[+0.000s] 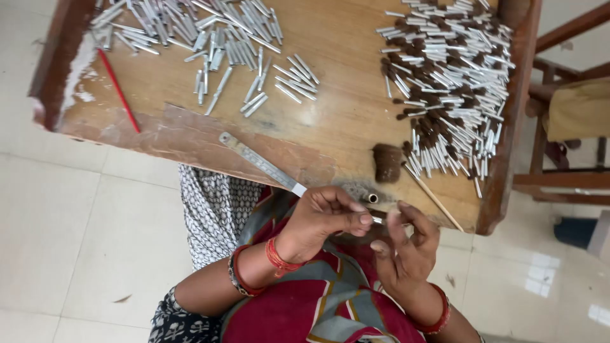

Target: Assembling brushes by inserting bundles of bristles into metal ferrules.

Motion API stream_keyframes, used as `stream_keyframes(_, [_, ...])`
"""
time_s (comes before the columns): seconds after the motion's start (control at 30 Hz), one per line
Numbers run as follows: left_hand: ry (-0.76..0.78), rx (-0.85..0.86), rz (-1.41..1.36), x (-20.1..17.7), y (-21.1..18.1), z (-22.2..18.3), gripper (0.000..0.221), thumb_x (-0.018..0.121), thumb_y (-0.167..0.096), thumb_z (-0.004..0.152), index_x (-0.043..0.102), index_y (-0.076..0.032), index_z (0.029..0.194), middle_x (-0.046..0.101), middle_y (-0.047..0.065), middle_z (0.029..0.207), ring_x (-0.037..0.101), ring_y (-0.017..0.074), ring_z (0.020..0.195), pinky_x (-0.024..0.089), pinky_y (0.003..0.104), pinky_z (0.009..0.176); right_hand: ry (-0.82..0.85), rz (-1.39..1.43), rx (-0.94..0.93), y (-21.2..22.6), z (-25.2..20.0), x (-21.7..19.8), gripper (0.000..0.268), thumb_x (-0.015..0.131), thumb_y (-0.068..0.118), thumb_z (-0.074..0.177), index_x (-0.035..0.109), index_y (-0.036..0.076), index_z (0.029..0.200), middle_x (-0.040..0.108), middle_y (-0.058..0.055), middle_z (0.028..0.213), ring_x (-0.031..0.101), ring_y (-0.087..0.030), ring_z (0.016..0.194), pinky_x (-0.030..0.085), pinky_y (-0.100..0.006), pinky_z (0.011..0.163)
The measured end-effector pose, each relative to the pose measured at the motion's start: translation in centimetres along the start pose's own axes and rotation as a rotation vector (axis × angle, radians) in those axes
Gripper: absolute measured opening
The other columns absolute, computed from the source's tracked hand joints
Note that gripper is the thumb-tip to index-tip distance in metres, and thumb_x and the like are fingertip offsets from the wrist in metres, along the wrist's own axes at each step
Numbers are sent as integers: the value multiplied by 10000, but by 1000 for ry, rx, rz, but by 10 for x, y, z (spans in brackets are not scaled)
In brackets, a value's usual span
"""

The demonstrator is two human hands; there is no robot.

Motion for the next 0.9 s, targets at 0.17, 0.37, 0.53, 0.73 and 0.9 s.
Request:
stream_keyframes(0.17, [25, 96, 62, 1, 2, -1, 124, 781, 51, 896, 693, 52, 984, 766, 163, 959, 755, 181, 843, 634, 292, 778, 20, 2, 45, 1, 2, 4, 343, 774, 36, 903, 707, 24, 1239, 548, -175, 1339, 644, -248, 1101, 552, -344, 946])
stream_keyframes(0.37, [20, -17, 66, 12, 8, 0, 206, 783, 22, 871, 722, 31, 1067, 765, 131, 989, 742, 158, 883, 621, 275, 809, -71, -35, 40, 7, 10, -3, 252, 787, -29, 877, 734, 42, 1113, 678, -123, 1175, 679, -280, 1129, 565, -357, 979])
stream_keyframes(0.53, [32, 117, 59, 7, -15, 6, 170, 789, 25, 897, 709, 44, 1047, 778, 134, 1046, 754, 177, 972, 613, 288, 900, -64, -175, 58, -19, 20, -27, 303, 764, 1, 916, 713, 41, 1212, 728, -132, 1175, 695, -253, 1130, 556, -352, 972])
stream_keyframes(0.73, [-29, 188, 85, 4, -47, 10, 151, 756, -50, 935, 707, 37, 1048, 767, 129, 989, 758, 190, 914, 632, 320, 820, 172, -737, 174, -84, 16, -47, 382, 784, 95, 916, 730, 47, 1291, 720, -157, 1090, 667, -310, 1098, 518, -416, 961])
stream_keyframes(0.9, [-69, 181, 83, -2, -49, 13, 180, 764, -45, 922, 709, 38, 1071, 769, 125, 1003, 747, 181, 900, 625, 319, 820, 117, -564, 157, -66, 23, -54, 326, 758, 44, 942, 724, 55, 1266, 745, -126, 1083, 687, -263, 1014, 540, -393, 912])
Point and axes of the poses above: each hand's wrist, its own z-axis towards the middle knuckle, its own x-axis out of the palm, y = z × x, the point moved 6 cm from there along z, towards the middle knuckle
